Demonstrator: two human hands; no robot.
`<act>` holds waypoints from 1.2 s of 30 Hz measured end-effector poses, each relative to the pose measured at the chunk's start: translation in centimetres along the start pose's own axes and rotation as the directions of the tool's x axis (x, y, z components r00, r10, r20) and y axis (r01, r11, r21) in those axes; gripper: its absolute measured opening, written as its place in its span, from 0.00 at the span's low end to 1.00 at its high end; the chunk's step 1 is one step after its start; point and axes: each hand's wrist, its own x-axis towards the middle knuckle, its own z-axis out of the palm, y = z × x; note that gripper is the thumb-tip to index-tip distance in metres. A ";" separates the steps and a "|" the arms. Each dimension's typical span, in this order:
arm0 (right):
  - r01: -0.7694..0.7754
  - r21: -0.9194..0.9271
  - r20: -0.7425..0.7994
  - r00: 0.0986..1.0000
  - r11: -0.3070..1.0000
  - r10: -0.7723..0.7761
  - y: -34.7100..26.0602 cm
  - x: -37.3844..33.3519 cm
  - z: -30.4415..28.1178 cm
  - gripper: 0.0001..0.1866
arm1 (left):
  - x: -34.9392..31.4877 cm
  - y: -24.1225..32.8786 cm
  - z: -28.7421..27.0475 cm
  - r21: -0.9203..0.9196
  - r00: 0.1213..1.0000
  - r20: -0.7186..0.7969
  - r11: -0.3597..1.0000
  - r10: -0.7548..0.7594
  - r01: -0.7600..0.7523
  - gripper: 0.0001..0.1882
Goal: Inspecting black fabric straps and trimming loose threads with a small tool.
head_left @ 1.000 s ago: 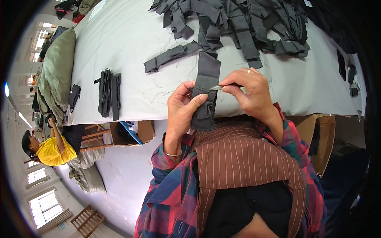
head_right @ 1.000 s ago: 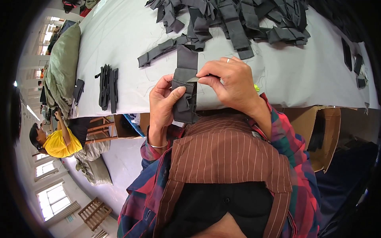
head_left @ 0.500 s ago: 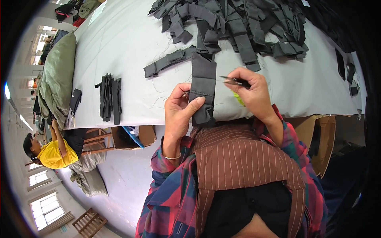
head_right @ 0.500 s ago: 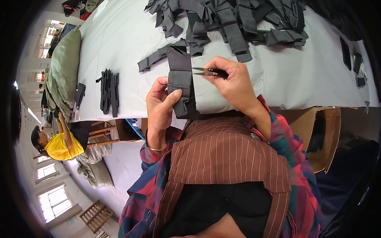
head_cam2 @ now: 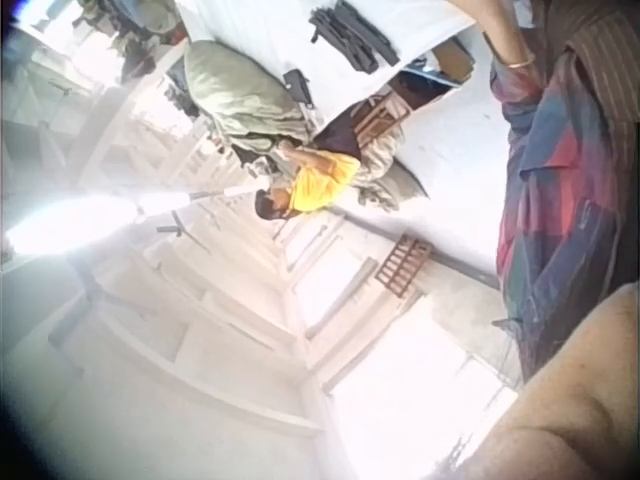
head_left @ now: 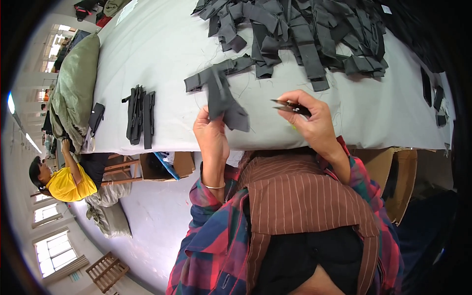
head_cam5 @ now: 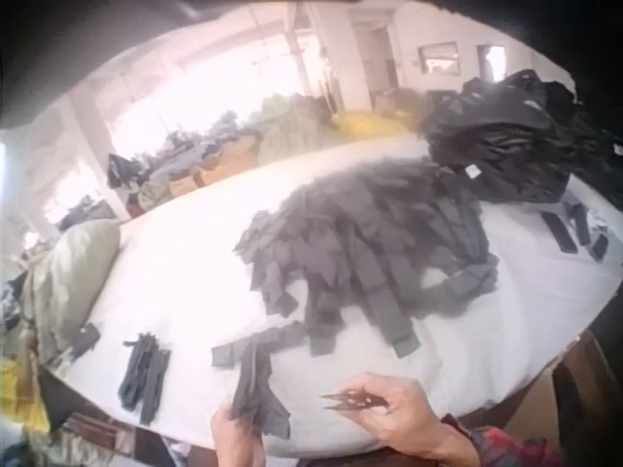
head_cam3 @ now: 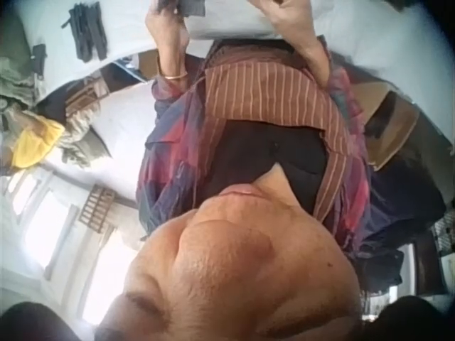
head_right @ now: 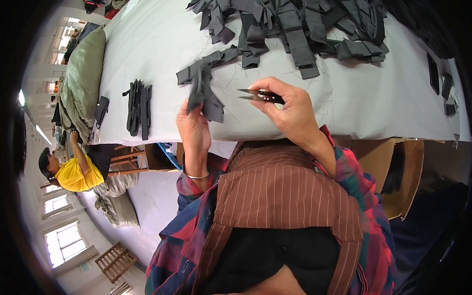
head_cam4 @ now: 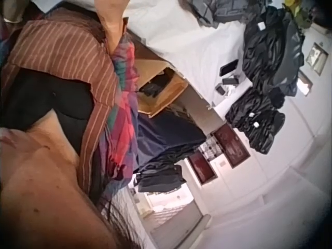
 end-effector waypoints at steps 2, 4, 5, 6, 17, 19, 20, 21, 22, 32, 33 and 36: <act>-0.026 -0.086 0.095 0.995 0.996 0.034 0.2 -0.2 0.1 0.11 | -0.4 0.2 0.6 -0.069 0.970 -0.151 0.980 -0.193 0.184 0.06; -0.017 -0.095 0.127 0.991 0.995 0.029 0.4 -0.3 0.3 0.12 | -0.5 -1.5 -1.5 -0.072 0.980 -0.068 0.981 -0.186 0.181 0.07; -0.008 -0.104 0.152 0.988 0.995 0.023 0.4 -0.3 0.4 0.14 | -0.4 -2.3 -2.6 -0.071 0.983 0.023 0.981 -0.180 0.181 0.09; -0.008 -0.105 0.152 0.988 0.994 0.024 0.3 -0.2 0.7 0.14 | -0.5 -2.3 -2.3 -0.073 0.983 0.023 0.981 -0.180 0.182 0.09; 0.010 -0.239 0.194 0.980 0.971 0.038 1.6 -0.4 2.0 0.13 | -1.2 -1.3 0.0 -0.219 0.905 0.220 0.886 -0.364 0.409 0.20; 0.005 -0.236 0.189 0.981 0.972 0.041 1.7 -0.3 1.8 0.11 | -1.1 -1.2 0.3 -0.289 0.880 0.272 0.839 -0.390 0.461 0.20; 0.003 -0.231 0.184 0.982 0.973 0.041 1.7 -0.2 1.7 0.10 | -0.9 -1.4 0.6 -0.252 0.879 0.246 0.849 -0.408 0.464 0.22; 0.000 -0.232 0.183 0.982 0.973 0.044 1.8 -0.3 1.7 0.10 | -0.8 -1.6 0.8 -0.213 0.878 0.220 0.858 -0.425 0.468 0.23; 0.027 -0.211 0.189 0.982 0.977 0.013 1.8 -0.3 1.7 0.10 | -0.8 -1.7 1.0 -0.213 0.877 0.219 0.856 -0.427 0.470 0.23; 0.239 -0.264 0.216 0.959 0.935 -0.184 1.0 -0.7 1.7 0.15 | -1.7 -3.1 2.9 0.103 0.966 0.227 0.990 -0.121 0.099 0.26; 0.159 -0.276 0.159 0.980 0.948 -0.118 1.2 -0.2 1.7 0.12 | -1.7 -3.0 3.0 0.113 0.958 0.242 0.985 -0.157 0.133 0.23; 0.049 -0.137 0.061 0.997 0.989 -0.040 3.0 0.0 2.0 0.09 | -1.7 -2.5 2.5 0.015 0.928 0.249 0.959 -0.277 0.283 0.21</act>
